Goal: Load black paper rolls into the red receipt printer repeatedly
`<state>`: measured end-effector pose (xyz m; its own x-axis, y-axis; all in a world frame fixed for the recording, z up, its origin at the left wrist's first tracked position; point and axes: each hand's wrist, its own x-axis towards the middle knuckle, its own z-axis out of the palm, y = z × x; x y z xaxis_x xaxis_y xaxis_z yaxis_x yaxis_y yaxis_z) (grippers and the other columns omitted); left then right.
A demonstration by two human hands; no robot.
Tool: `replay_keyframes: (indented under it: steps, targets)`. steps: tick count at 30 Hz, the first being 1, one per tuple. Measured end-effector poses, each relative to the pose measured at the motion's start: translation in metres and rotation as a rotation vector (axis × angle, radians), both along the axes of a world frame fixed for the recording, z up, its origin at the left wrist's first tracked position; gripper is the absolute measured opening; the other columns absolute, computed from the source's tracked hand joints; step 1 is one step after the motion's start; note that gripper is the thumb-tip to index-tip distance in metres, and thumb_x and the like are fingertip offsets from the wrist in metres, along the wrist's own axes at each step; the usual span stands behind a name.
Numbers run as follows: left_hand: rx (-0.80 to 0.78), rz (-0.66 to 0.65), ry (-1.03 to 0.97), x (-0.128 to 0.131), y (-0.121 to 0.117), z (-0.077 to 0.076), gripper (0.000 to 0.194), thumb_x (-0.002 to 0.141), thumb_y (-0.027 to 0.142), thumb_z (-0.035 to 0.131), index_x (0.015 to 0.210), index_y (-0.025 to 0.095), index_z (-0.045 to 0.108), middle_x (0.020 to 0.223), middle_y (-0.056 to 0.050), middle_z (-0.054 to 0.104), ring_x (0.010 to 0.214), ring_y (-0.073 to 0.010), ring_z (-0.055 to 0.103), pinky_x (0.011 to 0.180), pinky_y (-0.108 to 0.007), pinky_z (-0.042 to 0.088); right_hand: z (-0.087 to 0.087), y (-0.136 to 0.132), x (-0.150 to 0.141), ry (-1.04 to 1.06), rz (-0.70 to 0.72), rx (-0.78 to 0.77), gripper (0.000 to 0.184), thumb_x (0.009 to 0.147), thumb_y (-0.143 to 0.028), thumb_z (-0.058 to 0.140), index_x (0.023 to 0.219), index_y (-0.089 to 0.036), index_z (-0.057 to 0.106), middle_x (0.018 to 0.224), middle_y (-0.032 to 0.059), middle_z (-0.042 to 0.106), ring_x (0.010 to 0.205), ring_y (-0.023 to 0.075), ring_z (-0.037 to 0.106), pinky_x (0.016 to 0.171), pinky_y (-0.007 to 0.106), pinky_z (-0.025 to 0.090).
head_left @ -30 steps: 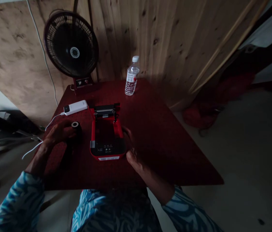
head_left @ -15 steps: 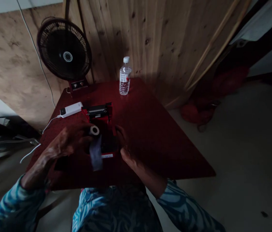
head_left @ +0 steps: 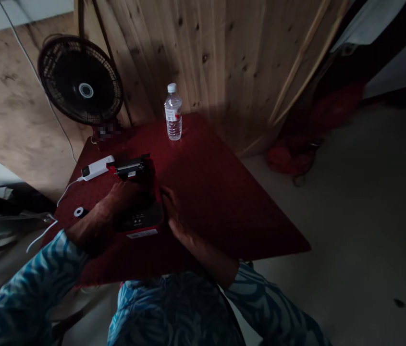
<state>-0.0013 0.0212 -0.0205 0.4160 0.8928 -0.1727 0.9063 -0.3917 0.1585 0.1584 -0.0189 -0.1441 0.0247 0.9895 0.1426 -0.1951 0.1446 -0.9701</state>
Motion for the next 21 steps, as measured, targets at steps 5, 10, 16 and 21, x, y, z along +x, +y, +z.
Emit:
replay_keyframes:
  steps: [5,10,16,21]
  targets:
    - [-0.050,0.009,-0.022,-0.009,0.000,0.003,0.023,0.085,0.027,0.063,0.102,0.027,0.079,0.108,-0.006,0.079,0.097,-0.0278,0.073,0.085,-0.036,0.054,0.005,-0.003,0.001,-0.016,0.020,-0.020,0.039,0.096,-0.046,0.047,0.125,-0.026,0.064,0.130,0.0049,0.067,0.124,0.0220,0.059,0.106,0.038,0.046]
    - [-0.074,0.075,-0.258,-0.032,-0.039,0.025,0.037,0.091,0.049,0.056,0.112,0.027,0.078,0.109,-0.006,0.079,0.092,-0.0281,0.074,0.083,-0.036,0.055,0.006,-0.004,0.001,-0.010,0.005,-0.026,0.037,0.096,-0.045,0.048,0.124,-0.025,0.064,0.128,0.0052,0.067,0.122,0.0215,0.060,0.105,0.038,0.048]
    - [0.005,0.008,-0.401,-0.035,-0.063,0.011,0.028,0.091,0.041,0.057,0.104,0.028,0.079,0.103,-0.003,0.080,0.094,-0.0240,0.075,0.084,-0.032,0.054,0.012,-0.008,0.002,-0.010,0.004,-0.076,0.035,0.096,-0.043,0.049,0.122,-0.027,0.064,0.127,0.0045,0.068,0.121,0.0226,0.061,0.105,0.040,0.048]
    - [0.068,0.017,-0.453,-0.024,-0.065,0.016,0.032,0.096,0.036,0.048,0.096,0.024,0.077,0.101,-0.005,0.080,0.094,-0.0229,0.074,0.085,-0.032,0.054,0.011,-0.006,0.001,-0.009,-0.014,-0.091,0.036,0.094,-0.046,0.052,0.122,-0.026,0.065,0.126,0.0050,0.068,0.121,0.0240,0.061,0.106,0.042,0.047]
